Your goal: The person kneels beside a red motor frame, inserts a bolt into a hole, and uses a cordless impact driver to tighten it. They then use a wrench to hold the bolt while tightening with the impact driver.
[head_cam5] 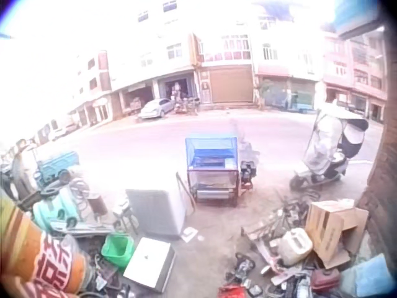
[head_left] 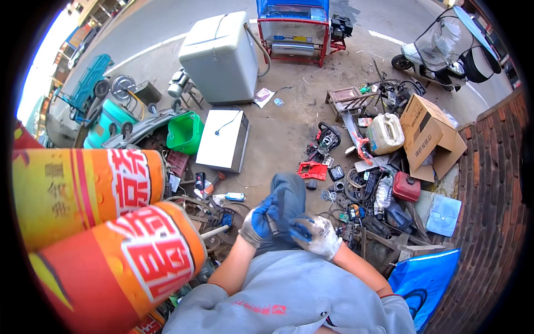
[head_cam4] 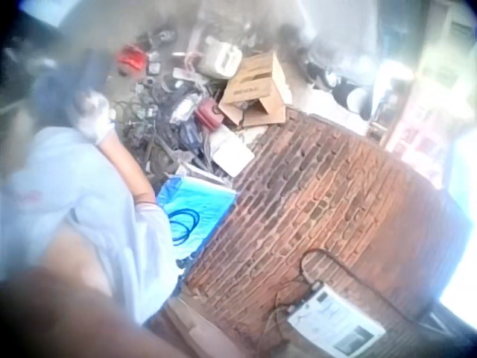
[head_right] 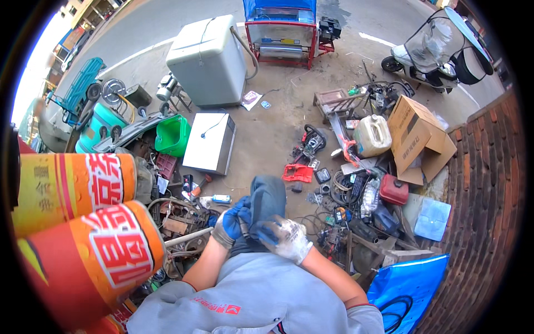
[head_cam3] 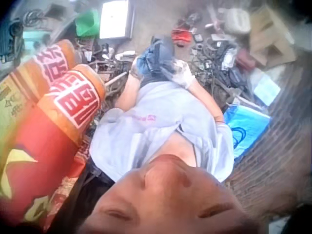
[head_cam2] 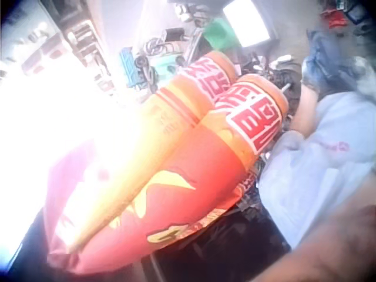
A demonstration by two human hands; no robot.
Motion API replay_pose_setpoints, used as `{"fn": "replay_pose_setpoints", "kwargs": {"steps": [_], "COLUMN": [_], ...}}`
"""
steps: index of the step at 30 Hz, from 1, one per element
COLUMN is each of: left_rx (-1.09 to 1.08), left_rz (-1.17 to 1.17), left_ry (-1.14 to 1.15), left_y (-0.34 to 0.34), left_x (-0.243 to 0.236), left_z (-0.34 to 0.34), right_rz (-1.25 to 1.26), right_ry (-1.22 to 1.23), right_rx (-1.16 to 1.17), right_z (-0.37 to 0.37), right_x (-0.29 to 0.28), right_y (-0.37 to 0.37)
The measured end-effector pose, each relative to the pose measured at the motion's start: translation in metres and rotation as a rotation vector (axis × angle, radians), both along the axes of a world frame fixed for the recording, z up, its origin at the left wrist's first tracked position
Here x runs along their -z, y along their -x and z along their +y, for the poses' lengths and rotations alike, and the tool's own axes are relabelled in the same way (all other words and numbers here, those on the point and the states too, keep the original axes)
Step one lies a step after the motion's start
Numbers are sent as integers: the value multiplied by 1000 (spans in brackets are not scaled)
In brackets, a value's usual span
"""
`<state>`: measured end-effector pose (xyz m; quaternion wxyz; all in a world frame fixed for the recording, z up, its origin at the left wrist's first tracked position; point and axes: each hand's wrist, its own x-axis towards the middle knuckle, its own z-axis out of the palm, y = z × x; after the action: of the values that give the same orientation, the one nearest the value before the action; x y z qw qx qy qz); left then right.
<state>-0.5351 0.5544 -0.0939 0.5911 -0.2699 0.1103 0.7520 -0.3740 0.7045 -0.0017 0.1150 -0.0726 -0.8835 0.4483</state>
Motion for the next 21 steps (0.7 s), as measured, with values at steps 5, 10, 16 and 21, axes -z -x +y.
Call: {"fn": "replay_pose_setpoints", "kwargs": {"steps": [5,10,16,21], "left_rx": [-84,-34,-64,-42], "left_rz": [-291,-201,-146,-36], "left_ry": [-214,-161,-111,-43], "left_y": [122,295,466,569], "left_x": [58,105,68,62], "left_z": [49,134,184,223], "right_rz": [-134,-198,-240,-210], "right_ry": [80,120,112,383], "right_rx": [193,648,749,860], "right_z": [80,172,233,302], "right_x": [43,98,77,98], "right_y": [90,206,313,401]}}
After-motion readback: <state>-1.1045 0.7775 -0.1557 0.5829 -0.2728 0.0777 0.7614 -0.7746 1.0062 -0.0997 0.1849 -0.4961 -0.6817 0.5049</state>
